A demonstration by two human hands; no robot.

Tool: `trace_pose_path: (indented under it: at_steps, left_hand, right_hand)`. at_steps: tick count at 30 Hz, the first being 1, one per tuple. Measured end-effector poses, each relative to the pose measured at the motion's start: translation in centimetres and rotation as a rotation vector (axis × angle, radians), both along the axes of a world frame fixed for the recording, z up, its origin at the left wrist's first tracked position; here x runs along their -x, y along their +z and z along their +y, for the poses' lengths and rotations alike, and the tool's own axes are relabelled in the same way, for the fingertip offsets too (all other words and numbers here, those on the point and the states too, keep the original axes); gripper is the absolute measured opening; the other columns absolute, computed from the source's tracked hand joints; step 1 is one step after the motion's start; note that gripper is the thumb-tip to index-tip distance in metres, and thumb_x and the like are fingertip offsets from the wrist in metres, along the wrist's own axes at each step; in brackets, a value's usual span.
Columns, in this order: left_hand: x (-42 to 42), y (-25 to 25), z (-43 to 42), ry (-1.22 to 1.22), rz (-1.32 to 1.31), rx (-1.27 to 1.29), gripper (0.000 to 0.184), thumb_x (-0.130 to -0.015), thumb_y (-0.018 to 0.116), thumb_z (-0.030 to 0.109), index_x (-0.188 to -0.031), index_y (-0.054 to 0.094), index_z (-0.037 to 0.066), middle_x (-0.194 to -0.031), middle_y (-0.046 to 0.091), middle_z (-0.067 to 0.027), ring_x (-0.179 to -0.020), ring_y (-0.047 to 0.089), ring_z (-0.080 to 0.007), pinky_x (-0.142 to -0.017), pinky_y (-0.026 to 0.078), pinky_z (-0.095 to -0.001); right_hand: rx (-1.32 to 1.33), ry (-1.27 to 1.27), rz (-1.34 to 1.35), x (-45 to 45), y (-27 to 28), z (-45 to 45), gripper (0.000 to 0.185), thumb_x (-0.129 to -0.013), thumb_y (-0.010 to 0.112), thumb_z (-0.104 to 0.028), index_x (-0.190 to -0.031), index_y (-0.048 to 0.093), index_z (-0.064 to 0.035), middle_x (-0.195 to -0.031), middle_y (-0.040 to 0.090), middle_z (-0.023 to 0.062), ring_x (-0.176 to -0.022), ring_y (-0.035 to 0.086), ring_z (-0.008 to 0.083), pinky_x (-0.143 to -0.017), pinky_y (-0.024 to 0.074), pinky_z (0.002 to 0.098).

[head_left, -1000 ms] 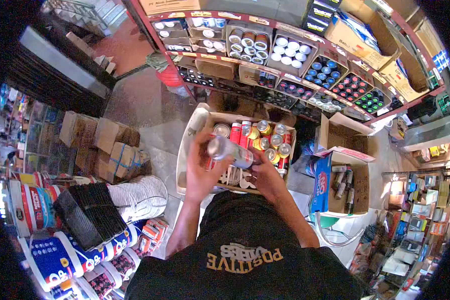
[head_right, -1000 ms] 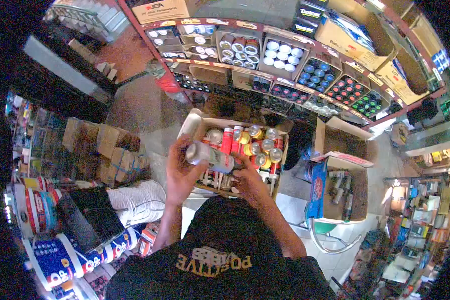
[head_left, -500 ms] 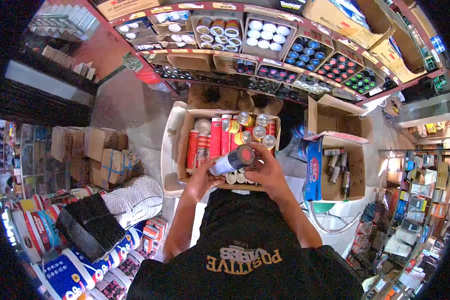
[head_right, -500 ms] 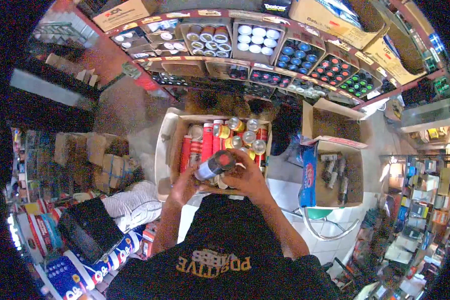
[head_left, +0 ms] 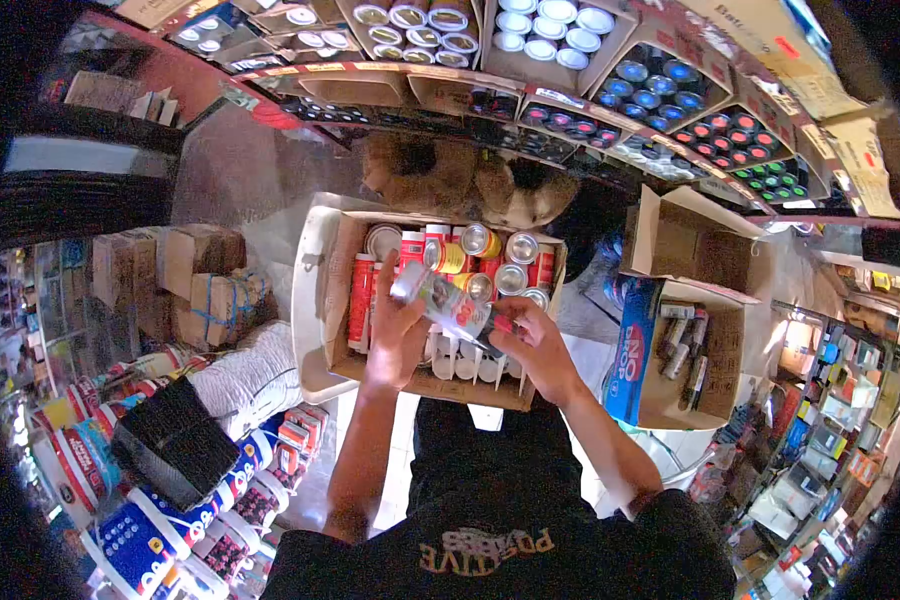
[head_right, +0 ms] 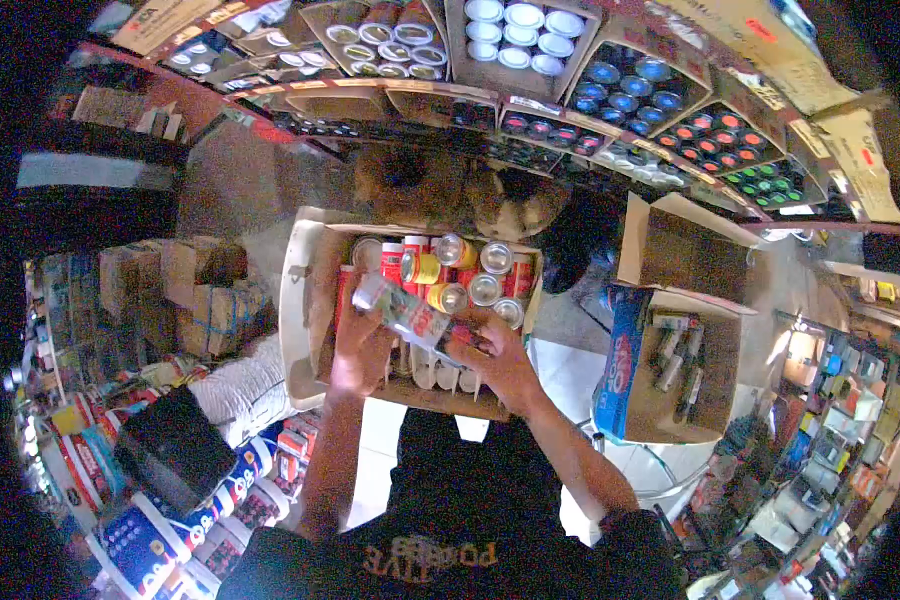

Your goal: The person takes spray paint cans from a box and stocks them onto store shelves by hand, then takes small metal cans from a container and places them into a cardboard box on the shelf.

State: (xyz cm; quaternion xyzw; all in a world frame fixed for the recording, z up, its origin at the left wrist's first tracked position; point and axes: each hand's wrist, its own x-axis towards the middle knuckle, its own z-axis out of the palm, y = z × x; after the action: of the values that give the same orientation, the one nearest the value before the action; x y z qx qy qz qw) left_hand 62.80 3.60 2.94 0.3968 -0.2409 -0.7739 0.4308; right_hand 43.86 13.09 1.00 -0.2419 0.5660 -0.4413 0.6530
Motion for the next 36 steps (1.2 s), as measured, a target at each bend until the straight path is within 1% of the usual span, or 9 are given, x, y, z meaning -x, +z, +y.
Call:
trace_pose_path:
  at_steps: [5, 8, 12, 15, 16, 20, 22, 27, 36]
  left_hand:
    - [2.5, -3.9, -3.1, -0.009, 0.054, 0.033, 0.07, -0.091, 0.061, 0.015, -0.147, 0.023, -0.004, -0.138, 0.046, -0.0169, -0.129, 0.045, -0.0263, -0.111, 0.034, -0.0414]
    - [3.5, -5.8, -6.0, -0.338, -0.096, 0.083, 0.072, -0.095, 0.061, 0.02, -0.152, 0.022, 0.0, -0.143, 0.046, -0.0157, -0.134, 0.044, -0.0251, -0.11, 0.036, -0.0421]
    - [4.8, -9.2, -10.1, -0.259, -0.098, 0.177, 0.068, -0.096, 0.058, 0.005, -0.153, 0.021, 0.0, -0.13, 0.056, -0.0121, -0.118, 0.053, -0.0174, -0.096, 0.046, -0.0311]
    - [6.4, -12.2, -15.0, -0.276, -0.275, 0.33, 0.069, -0.096, 0.059, 0.005, -0.153, 0.021, 0.003, -0.128, 0.057, -0.0123, -0.116, 0.054, -0.017, -0.094, 0.048, -0.033]
    - [6.6, -13.4, -17.3, -0.347, -0.221, 0.346, 0.065, -0.095, 0.062, 0.009, -0.151, 0.029, 0.004, -0.14, 0.05, -0.0107, -0.124, 0.051, -0.0195, -0.104, 0.042, -0.0346]
    - [8.4, -15.7, -24.1, -0.354, -0.31, 0.146, 0.059, -0.095, 0.064, 0.013, -0.146, 0.037, 0.005, -0.131, 0.057, -0.0094, -0.118, 0.055, -0.0199, -0.099, 0.047, -0.035]
    - [9.4, -17.8, -27.1, -0.289, -0.184, 0.011, 0.056, -0.093, 0.066, 0.016, -0.142, 0.041, 0.008, -0.118, 0.062, -0.008, -0.101, 0.059, -0.0146, -0.082, 0.049, -0.0264]
    - [11.9, -22.5, -31.7, -0.299, -0.359, 0.091, 0.043, -0.089, 0.071, 0.019, -0.127, 0.057, 0.005, -0.115, 0.065, -0.0106, -0.101, 0.06, -0.0195, -0.084, 0.049, -0.0367]
    - [14.4, -25.2, -35.7, -0.255, -0.911, 0.446, 0.043, -0.088, 0.068, 0.015, -0.127, 0.058, 0.0, -0.124, 0.064, -0.015, -0.108, 0.06, -0.0267, -0.093, 0.046, -0.0418]
  right_hand:
    - [-0.09, -0.155, -0.438, 0.9, -3.1, -6.3, 0.051, -0.091, 0.071, -0.027, -0.132, 0.047, -0.0085, -0.122, 0.056, 0.0077, -0.113, 0.057, 0.0191, -0.093, 0.0517, 0.0366]
    - [-0.068, -0.291, -0.429, 0.2, -5.5, -10.8, 0.055, -0.089, 0.072, -0.029, -0.133, 0.045, -0.0088, -0.119, 0.057, 0.0071, -0.107, 0.059, 0.0174, -0.088, 0.054, 0.0341]
    - [-0.033, -0.377, -0.403, 0.2, -9.4, -16.7, 0.051, -0.088, 0.074, -0.027, -0.128, 0.047, -0.0084, -0.113, 0.059, 0.0054, -0.098, 0.06, 0.0161, -0.082, 0.0543, 0.0317]
    - [-0.031, -0.388, -0.329, 1.0, -11.8, -21.4, 0.05, -0.087, 0.074, -0.027, -0.126, 0.048, -0.0091, -0.108, 0.061, 0.0051, -0.096, 0.06, 0.0164, -0.08, 0.0521, 0.0344]
    - [0.006, -0.358, -0.244, 1.5, -12.8, -23.3, 0.051, -0.087, 0.075, -0.028, -0.126, 0.048, -0.0095, -0.109, 0.061, 0.0057, -0.097, 0.06, 0.0174, -0.081, 0.0507, 0.0358]
    - [0.01, -0.397, -0.256, 2.7, -15.5, -29.0, 0.04, -0.086, 0.075, -0.031, -0.116, 0.055, -0.0146, -0.109, 0.06, -0.0006, -0.104, 0.054, 0.0139, -0.086, 0.0408, 0.0375]
    - [0.072, -0.424, -0.23, 3.1, -17.3, -31.5, 0.037, -0.088, 0.073, -0.031, -0.115, 0.055, -0.0142, -0.112, 0.059, 0.0011, -0.107, 0.053, 0.0143, -0.084, 0.0444, 0.0358]
    - [0.115, -0.492, -0.313, 3.6, -21.2, -34.6, 0.036, -0.09, 0.07, -0.023, -0.119, 0.054, -0.0102, -0.117, 0.059, 0.0039, -0.103, 0.057, 0.0167, -0.084, 0.0476, 0.0344]
    - [0.207, -0.098, 0.259, 9.4, -22.1, -29.2, 0.042, -0.095, 0.062, -0.019, -0.133, 0.054, -0.0018, -0.131, 0.059, 0.0117, -0.116, 0.058, 0.0195, -0.095, 0.0481, 0.0317]
